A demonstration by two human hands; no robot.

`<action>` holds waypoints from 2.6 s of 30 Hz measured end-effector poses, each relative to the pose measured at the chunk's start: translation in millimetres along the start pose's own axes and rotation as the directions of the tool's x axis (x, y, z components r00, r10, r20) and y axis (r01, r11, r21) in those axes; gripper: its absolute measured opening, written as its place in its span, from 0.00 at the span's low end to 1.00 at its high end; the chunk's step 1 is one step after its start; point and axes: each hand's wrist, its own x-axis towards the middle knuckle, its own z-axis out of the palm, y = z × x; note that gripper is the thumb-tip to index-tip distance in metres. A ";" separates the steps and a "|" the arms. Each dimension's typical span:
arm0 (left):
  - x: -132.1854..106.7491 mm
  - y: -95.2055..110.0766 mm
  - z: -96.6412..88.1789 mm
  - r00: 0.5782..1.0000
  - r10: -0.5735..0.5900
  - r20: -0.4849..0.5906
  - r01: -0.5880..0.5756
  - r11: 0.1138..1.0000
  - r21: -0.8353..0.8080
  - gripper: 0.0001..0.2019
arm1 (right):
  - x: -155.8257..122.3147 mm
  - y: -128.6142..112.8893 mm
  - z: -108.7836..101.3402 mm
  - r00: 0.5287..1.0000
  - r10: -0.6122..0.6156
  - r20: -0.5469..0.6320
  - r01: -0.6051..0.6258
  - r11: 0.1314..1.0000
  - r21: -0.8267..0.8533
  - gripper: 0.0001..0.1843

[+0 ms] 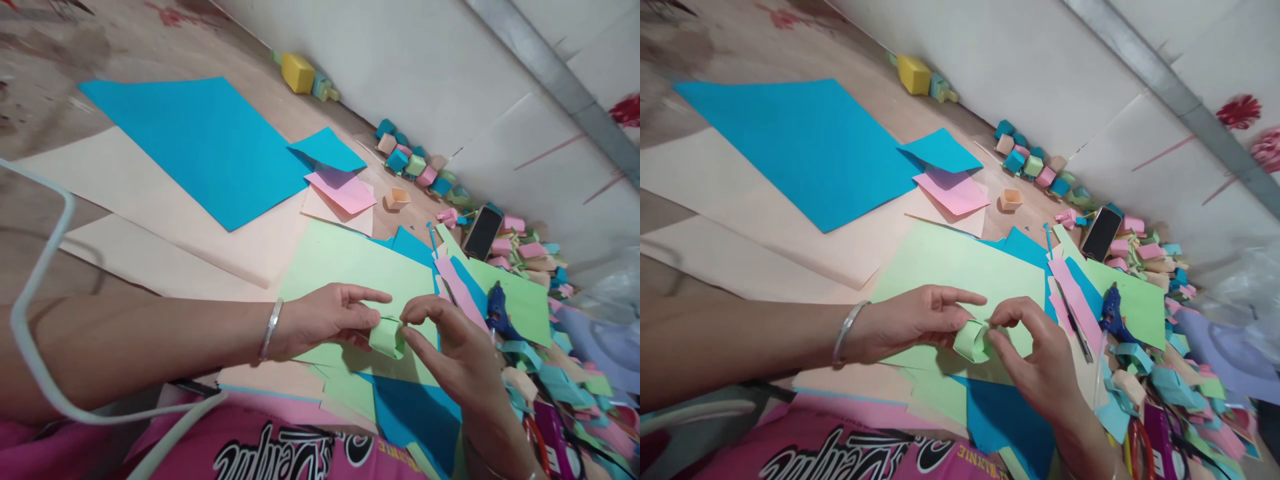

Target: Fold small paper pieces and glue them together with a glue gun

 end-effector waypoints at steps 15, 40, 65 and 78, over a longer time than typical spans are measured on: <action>-0.9 0.8 4.3 0.999 -0.036 -0.032 0.038 0.997 0.068 0.15 | 1.3 -7.7 12.3 0.953 -0.296 -0.063 0.251 0.890 -0.381 0.07; 1.6 -4.4 -1.5 0.997 -0.020 0.070 0.010 0.991 0.137 0.22 | 3.2 -4.2 21.5 0.957 -0.286 0.057 0.277 0.834 -0.477 0.12; -1.1 -14.6 7.6 0.997 0.080 0.005 -0.079 0.969 0.233 0.31 | 1.0 5.5 32.4 0.999 0.009 0.044 0.010 0.907 -0.420 0.08; -10.7 -8.1 6.0 0.812 0.524 0.258 -0.454 0.287 0.844 0.19 | 4.2 2.3 33.2 0.969 0.247 -0.008 -0.246 0.963 -0.109 0.17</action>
